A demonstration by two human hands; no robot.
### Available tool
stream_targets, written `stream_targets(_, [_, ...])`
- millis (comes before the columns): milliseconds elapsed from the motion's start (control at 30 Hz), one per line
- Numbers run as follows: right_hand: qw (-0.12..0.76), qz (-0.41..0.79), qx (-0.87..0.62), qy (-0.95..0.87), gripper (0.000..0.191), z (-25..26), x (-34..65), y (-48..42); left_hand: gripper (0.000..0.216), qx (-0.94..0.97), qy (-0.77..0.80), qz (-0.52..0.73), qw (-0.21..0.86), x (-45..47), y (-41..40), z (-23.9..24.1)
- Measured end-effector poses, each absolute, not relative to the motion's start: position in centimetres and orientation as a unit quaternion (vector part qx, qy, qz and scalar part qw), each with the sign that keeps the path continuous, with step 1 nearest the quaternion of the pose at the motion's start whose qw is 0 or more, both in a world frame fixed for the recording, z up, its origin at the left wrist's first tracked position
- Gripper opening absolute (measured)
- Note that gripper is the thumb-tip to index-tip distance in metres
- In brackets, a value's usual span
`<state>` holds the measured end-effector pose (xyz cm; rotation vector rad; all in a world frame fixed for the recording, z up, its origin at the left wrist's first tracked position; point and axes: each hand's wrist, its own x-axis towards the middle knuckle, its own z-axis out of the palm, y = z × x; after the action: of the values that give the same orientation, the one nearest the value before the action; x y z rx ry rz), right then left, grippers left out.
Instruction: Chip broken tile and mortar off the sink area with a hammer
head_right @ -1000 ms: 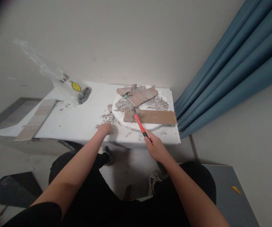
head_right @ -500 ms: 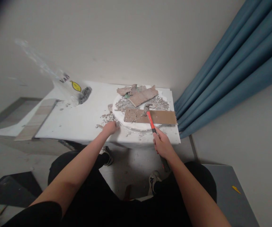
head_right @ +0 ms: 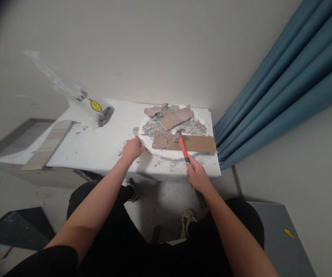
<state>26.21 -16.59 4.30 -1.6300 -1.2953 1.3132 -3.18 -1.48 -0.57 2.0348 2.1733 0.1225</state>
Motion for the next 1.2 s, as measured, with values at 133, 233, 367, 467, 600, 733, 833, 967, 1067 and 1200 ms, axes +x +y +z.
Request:
stream_targets(133, [0.335, 0.497, -0.616, -0.511, 0.058, 3.7, 26.4, -16.6, 0.038, 0.625, 0.750, -0.153, 0.154, -6.1, -0.5, -1.7])
stream_targets(233, [0.334, 0.500, -0.615, -0.511, 0.058, 3.4, 26.5, -16.5, 0.048, 0.624, 0.741, -0.179, 0.173, -6.9, -0.5, -3.2])
stream_targets(367, [0.327, 0.499, -0.619, -0.510, 0.056, 3.2, 26.6, -16.5, 0.049, 0.603, 0.769, -0.123, 0.172, -6.6, -0.7, -4.9])
stream_targets(467, [0.326, 0.493, -0.621, -0.515, 0.058, 3.2, 26.5, -16.5, 0.044, 0.596, 0.776, -0.106, 0.178, -6.4, -0.6, -5.4])
stream_targets(600, [0.323, 0.495, -0.618, -0.518, 0.060, 3.3, 26.6, -16.5, 0.041, 0.596, 0.777, -0.102, 0.177, -6.3, -0.3, -5.3])
stream_targets(733, [0.318, 0.489, -0.623, -0.522, 0.057, 3.3, 26.6, -16.5, 0.037, 0.603, 0.771, -0.099, 0.181, -6.0, -0.2, -5.1])
stream_targets(833, [0.314, 0.482, -0.624, -0.529, 0.056, 3.3, 26.7, -16.5, 0.037, 0.602, 0.771, -0.101, 0.183, -5.7, -0.1, -5.0])
stream_targets(967, [0.309, 0.485, -0.624, -0.529, 0.055, 3.3, 26.7, -16.6, 0.037, 0.594, 0.781, -0.076, 0.178, -5.9, 0.2, -4.4])
stream_targets(1067, [0.307, 0.486, -0.624, -0.529, 0.056, 3.2, 26.7, -16.6, 0.040, 0.582, 0.799, 0.016, 0.148, -6.5, 0.5, -3.2])
stream_targets(1200, [0.302, 0.480, -0.630, -0.531, 0.059, 3.2, 26.6, -16.5, 0.027, 0.623, 0.730, 0.224, 0.169, -5.1, 0.5, -1.7])
